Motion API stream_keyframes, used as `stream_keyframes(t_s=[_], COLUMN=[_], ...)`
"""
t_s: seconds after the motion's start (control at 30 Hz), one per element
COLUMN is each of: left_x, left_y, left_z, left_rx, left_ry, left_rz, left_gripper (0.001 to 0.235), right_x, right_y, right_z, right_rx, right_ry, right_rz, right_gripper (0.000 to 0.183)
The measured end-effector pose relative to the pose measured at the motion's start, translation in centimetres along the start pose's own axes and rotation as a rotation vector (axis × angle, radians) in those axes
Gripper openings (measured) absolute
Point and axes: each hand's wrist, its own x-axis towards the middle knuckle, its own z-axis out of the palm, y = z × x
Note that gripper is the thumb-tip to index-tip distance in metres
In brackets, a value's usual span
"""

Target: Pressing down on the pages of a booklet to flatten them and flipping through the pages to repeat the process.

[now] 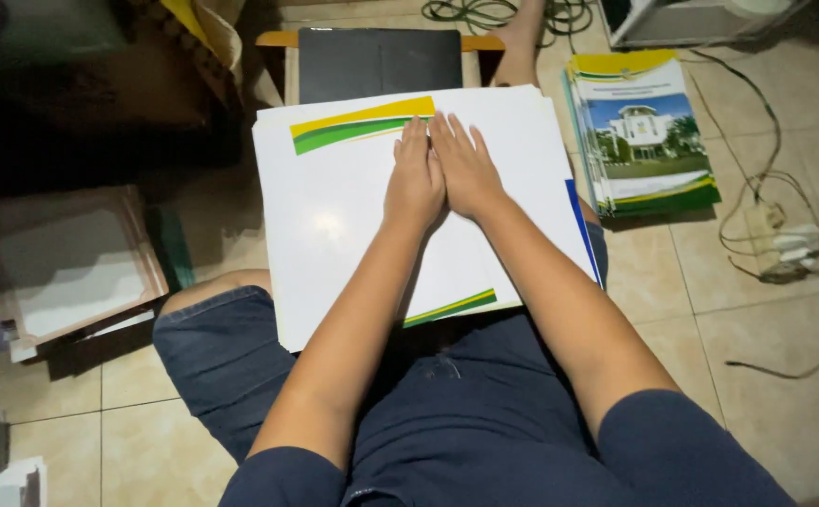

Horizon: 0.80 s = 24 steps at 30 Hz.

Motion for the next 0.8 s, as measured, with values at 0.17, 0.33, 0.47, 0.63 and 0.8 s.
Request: stream_keyframes(t_s=[0.17,0.33,0.47,0.63,0.8], left_x=[0.1,0.5,0.3,0.0,0.0], left_y=[-0.2,-1.7,-0.6,-0.4,-0.2], left_z=[-0.2,1.2,0.2,0.2,0.0], left_rx=[-0.085,-0.005,-0.011,0.008,-0.004], left_ry=[0.018,0.051,0.057,0.052,0.036], left_rz=[0.021,0.035,0.035,0.041,0.031], left_gripper=[0.052,0.052,0.053,0.053,0.053], right_x=[3.4,-4.0,-9.8,-7.6,1.0], right_y=[0.8,-1.0,-2.2,-1.7,0.2], right_z=[0.3,0.2,0.1,0.0,-0.1], right_rx=[-0.089,-0.039,-0.008,-0.008,-0.020], right_ry=[0.032,0.040,-0.009,-0.057,0.014], right_rz=[-0.041,0.000,0.041,0.037,-0.011], right_gripper=[0.059,0.061,0.062,0.065,0.064])
